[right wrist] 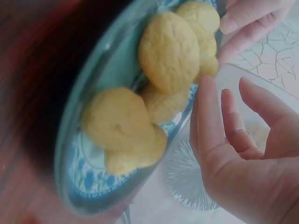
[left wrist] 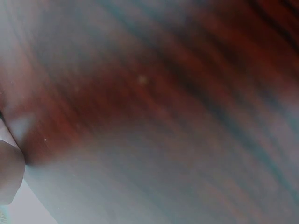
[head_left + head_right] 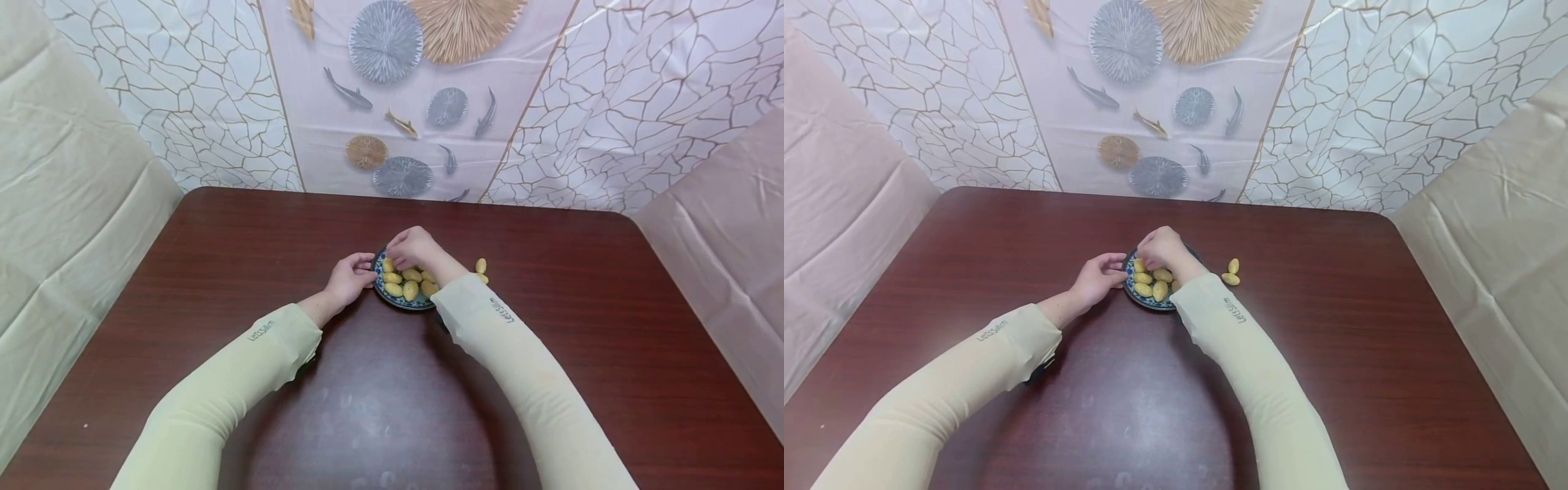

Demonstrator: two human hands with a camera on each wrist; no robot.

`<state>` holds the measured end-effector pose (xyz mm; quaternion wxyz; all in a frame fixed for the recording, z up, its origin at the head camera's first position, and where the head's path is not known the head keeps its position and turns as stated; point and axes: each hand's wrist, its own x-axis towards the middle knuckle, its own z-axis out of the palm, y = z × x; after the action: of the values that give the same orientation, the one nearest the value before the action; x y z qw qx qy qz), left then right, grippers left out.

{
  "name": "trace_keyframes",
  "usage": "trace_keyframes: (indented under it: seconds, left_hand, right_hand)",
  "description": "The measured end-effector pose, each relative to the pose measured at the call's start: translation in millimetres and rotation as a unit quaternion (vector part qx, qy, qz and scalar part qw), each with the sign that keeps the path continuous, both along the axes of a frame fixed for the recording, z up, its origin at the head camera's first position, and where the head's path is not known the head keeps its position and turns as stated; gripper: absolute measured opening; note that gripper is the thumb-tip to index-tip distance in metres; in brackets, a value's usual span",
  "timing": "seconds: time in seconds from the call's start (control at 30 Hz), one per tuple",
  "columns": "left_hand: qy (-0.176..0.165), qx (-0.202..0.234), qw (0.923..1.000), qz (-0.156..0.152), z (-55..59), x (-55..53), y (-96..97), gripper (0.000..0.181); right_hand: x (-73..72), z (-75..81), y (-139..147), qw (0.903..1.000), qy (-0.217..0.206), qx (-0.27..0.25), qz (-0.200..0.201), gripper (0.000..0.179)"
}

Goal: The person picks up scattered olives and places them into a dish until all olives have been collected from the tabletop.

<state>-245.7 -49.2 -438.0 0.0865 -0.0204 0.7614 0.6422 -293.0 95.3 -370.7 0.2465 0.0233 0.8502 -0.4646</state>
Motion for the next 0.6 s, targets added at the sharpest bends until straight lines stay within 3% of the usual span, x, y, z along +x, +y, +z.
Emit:
trace_keyframes:
  seconds: [0.4, 0.6]
  left_hand:
    - [-0.007, 0.002, 1.0000, 0.003, 2.8, 1.5, -0.1, 0.043]
    - [-0.006, 0.004, 1.0000, 0.004, 1.2, 0.6, 0.3, 0.044]
  right_hand:
    - [-0.1, 16.7, 24, 0.9993, -0.013, -0.036, -0.006, 0.033]
    - [-2.4, 20.9, 52, 0.9957, -0.013, -0.090, -0.015, 0.038]
